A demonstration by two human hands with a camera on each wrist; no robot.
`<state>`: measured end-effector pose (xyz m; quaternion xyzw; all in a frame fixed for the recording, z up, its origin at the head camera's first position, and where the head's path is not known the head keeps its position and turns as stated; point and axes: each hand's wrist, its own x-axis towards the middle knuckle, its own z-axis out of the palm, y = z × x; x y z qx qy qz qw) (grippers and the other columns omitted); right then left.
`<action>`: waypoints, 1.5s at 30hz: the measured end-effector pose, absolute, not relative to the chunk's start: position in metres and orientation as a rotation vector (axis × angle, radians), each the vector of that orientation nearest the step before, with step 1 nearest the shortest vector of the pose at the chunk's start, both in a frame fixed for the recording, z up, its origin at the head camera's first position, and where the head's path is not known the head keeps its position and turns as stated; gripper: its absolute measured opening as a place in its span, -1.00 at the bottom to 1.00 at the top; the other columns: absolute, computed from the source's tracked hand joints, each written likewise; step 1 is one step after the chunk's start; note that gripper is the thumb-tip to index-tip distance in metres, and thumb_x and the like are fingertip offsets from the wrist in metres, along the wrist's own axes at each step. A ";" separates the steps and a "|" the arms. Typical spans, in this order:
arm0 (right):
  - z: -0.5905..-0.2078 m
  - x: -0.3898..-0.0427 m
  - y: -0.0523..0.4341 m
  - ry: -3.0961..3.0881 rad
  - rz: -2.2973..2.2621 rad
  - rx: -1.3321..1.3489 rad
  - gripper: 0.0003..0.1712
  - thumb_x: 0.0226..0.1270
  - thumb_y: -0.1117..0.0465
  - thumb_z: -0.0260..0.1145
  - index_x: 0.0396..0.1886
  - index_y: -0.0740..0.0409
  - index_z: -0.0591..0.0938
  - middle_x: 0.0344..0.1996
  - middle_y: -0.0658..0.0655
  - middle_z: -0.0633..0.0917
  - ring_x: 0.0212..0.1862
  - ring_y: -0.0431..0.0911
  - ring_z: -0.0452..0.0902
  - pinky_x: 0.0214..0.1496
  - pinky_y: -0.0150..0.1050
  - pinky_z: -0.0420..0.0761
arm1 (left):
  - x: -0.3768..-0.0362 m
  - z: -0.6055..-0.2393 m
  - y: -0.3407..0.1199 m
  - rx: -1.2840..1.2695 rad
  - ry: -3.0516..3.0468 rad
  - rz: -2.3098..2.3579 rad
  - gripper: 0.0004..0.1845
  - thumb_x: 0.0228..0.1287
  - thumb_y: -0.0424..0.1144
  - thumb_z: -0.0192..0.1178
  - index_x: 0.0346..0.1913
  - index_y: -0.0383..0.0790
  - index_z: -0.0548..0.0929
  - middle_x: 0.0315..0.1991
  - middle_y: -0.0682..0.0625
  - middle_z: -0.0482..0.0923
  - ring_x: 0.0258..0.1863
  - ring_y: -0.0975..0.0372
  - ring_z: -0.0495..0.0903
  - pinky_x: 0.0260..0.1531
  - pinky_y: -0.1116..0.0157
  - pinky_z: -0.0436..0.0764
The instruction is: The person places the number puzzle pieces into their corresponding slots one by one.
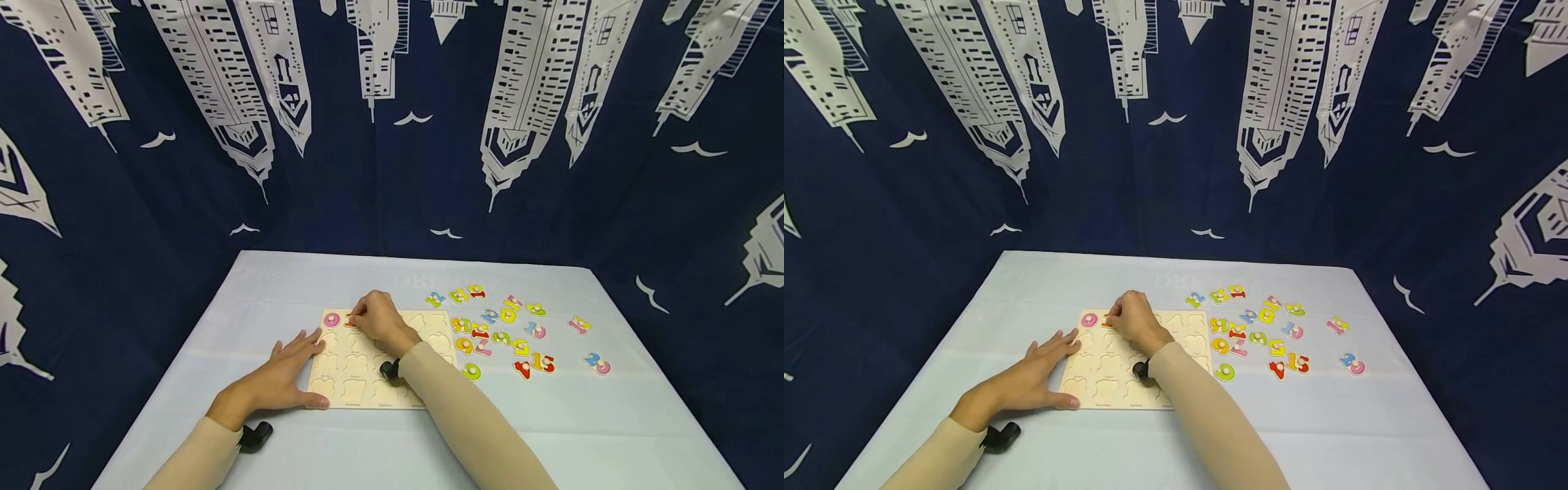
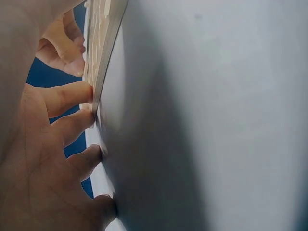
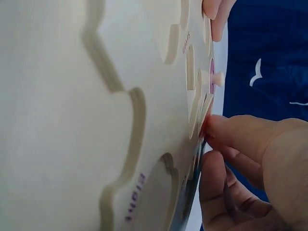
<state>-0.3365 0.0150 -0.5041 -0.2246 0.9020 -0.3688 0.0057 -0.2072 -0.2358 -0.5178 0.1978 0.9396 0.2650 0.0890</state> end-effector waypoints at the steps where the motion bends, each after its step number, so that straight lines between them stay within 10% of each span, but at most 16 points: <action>1: -0.504 -0.337 0.015 2.840 -1.139 -0.708 -0.85 0.55 0.32 0.62 -0.32 0.15 0.93 -0.28 0.09 0.92 -0.20 -0.14 0.71 -0.11 -0.31 0.76 | -0.207 -0.517 -0.236 0.584 2.792 0.796 0.34 0.16 0.38 0.75 0.80 -0.30 0.37 0.95 -0.20 0.07 0.94 -0.35 -0.03 0.76 -0.68 -0.12; 20: -0.501 -0.332 0.044 2.784 -1.148 -0.701 -0.83 0.55 0.23 0.65 0.03 0.13 0.95 0.00 0.13 0.93 0.08 -0.01 0.84 0.26 -0.04 0.86 | -0.206 -0.521 -0.240 0.633 2.815 0.833 0.34 0.12 0.42 0.74 0.77 -0.31 0.41 0.93 -0.25 0.11 0.91 -0.42 0.01 0.70 -0.74 -0.09; 35: -0.483 -0.338 0.186 3.020 -1.007 -0.545 -0.64 0.57 0.16 0.64 0.24 0.19 0.91 0.14 0.30 0.88 -0.07 0.05 0.75 -0.01 -0.11 0.76 | -0.207 -0.521 -0.238 0.586 2.816 0.770 0.35 0.13 0.39 0.75 0.80 -0.28 0.38 0.95 -0.19 0.06 0.94 -0.35 -0.02 0.77 -0.67 -0.10; 45: -0.483 -0.340 0.267 3.047 -0.883 -0.270 -0.52 0.61 0.08 0.61 0.36 0.21 0.84 0.29 0.38 0.81 0.15 0.21 0.72 0.28 0.17 0.74 | -0.208 -0.520 -0.239 0.601 2.821 0.782 0.34 0.13 0.38 0.75 0.80 -0.29 0.38 0.95 -0.20 0.07 0.93 -0.36 -0.02 0.77 -0.67 -0.11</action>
